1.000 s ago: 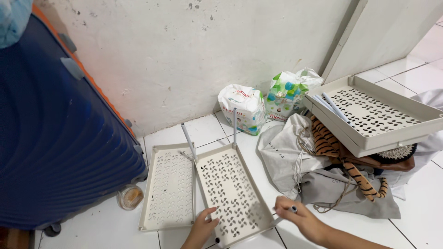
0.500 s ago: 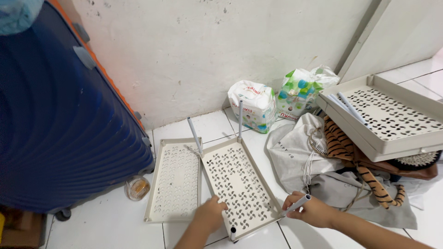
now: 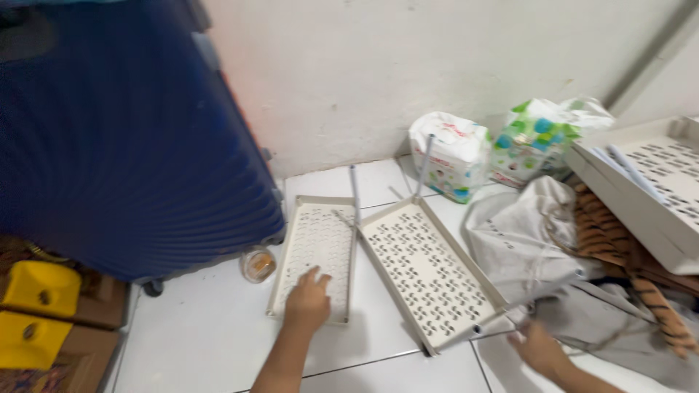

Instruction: The person assembles a small plastic shelving unit by inserting white poles into the corners of perforated trays. They handle multiple trays and poles, stacking the trays and inserting poles to form a structure.

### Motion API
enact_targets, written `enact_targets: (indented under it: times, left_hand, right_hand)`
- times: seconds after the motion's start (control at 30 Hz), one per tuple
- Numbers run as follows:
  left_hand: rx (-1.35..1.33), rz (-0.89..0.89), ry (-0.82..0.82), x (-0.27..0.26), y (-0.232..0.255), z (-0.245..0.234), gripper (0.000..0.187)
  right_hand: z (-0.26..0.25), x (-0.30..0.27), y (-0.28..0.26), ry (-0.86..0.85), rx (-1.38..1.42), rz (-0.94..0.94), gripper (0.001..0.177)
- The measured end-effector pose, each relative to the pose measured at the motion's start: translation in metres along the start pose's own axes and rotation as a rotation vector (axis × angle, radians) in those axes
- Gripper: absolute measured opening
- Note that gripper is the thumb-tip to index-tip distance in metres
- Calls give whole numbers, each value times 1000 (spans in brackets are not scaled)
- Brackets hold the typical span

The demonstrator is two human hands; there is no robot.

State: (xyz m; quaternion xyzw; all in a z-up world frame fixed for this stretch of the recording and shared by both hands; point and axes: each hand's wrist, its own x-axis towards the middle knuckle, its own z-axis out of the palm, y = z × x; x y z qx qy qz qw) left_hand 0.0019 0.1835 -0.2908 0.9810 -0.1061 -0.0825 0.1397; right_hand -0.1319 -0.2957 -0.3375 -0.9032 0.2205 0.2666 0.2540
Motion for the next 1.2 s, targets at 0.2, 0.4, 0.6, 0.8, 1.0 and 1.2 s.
enact_targets:
  times: [0.2, 0.4, 0.6, 0.8, 1.0, 1.2]
  left_hand:
    - [111, -361, -85, 13, -92, -13, 64]
    - [124, -361, -11, 33, -128, 8, 79]
    - [37, -251, 176, 49, -138, 33, 79]
    - [114, -295, 147, 9, -134, 25, 43]
    - [13, -736, 130, -39, -145, 11, 94]
    - [-449, -882, 136, -62, -148, -8, 67]
  right_hand:
    - [87, 5, -39, -237, -426, 9, 30]
    - [136, 10, -107, -273, -203, -360, 31]
    - [133, -5, -128, -248, 116, -460, 34]
    - [110, -9, -163, -188, 407, -302, 28]
    - [96, -19, -177, -212, 349, -216, 25]
    - [91, -30, -178, -328, 421, -295, 23]
